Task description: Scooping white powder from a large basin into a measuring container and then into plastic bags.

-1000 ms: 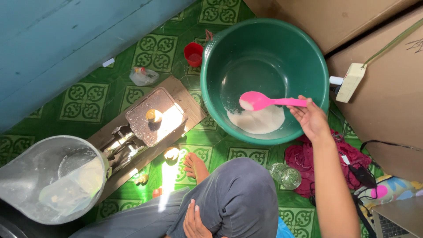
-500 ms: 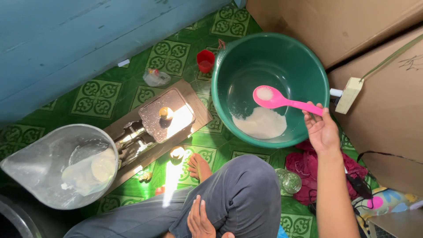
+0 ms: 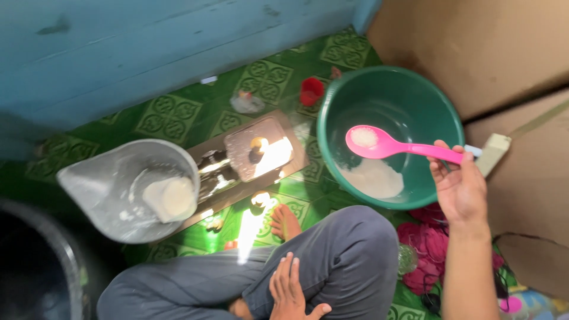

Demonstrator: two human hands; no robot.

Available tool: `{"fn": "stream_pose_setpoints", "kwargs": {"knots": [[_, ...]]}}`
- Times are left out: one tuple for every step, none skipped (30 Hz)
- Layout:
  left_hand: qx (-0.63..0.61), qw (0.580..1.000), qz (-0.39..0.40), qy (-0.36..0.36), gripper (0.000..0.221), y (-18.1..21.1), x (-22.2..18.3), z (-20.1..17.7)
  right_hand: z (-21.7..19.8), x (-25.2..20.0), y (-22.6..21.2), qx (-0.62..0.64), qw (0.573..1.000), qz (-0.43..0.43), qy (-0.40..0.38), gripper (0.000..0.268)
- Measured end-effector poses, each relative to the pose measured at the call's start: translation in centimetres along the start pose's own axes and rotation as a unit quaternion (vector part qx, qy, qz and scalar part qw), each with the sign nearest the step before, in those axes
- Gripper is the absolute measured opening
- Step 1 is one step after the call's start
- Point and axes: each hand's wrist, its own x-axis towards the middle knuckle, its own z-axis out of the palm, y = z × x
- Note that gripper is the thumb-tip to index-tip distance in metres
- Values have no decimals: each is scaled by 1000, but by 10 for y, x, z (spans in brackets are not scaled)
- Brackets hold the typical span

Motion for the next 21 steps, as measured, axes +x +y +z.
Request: {"fn": "stream_pose_setpoints", "kwargs": {"knots": [[3,1000,-7,6,115,3,3,-7,12,-4,-4,-1,1000,4,-9,20],[-23,1000,-6,-18,112,7,6,-14,23,-8,-7,1,1000,8,-13,19],[-49,998,-6,-41,109,10,9,-22,35,-12,-10,3,1000,12,-16,18],[-46,998,-16,-33,109,10,12,-29,47,-16,-12,1,999,18,-28,18],[-78,996,-6,-53,105,9,15,-37,60,-21,-13,-6,999,13,-36,19],[-109,991,3,-72,101,7,16,-43,71,-27,-13,-12,999,8,-45,21],[-105,992,-8,-63,101,7,17,-49,81,-32,-11,-12,998,15,-58,21],[-135,988,-7,-68,97,10,21,-57,92,-36,-12,-23,998,14,-58,21],[-165,984,-5,-72,94,12,25,-64,103,-39,-13,-35,998,13,-57,21],[-162,985,-13,-63,94,13,28,-72,116,-43,-11,-34,997,18,-68,21],[-185,979,-29,-79,89,13,30,-80,127,-48,-8,-41,995,17,-84,20],[-210,972,-42,-95,84,13,31,-88,138,-56,-6,-49,994,14,-97,20],[-208,973,-48,-87,84,10,31,-91,148,-60,-2,-49,993,18,-106,20],[-210,971,-74,-92,84,8,31,-93,158,-65,3,-52,992,22,-109,21],[-212,967,-101,-97,84,6,31,-95,168,-69,7,-55,992,25,-113,22],[-210,968,-106,-91,84,4,31,-99,179,-75,11,-54,991,30,-120,22],[-225,967,-97,-69,85,2,31,-103,190,-80,15,-53,989,37,-131,22],[-240,966,-85,-47,86,0,31,-105,199,-85,18,-52,988,42,-141,22],[-238,966,-89,-42,86,-2,31,-105,208,-90,22,-51,987,45,-147,22],[-220,973,-68,-14,84,-4,31,-105,216,-96,25,-67,985,39,-156,22],[-202,978,-47,13,83,-6,32,-104,224,-101,28,-83,982,34,-165,21]]}}
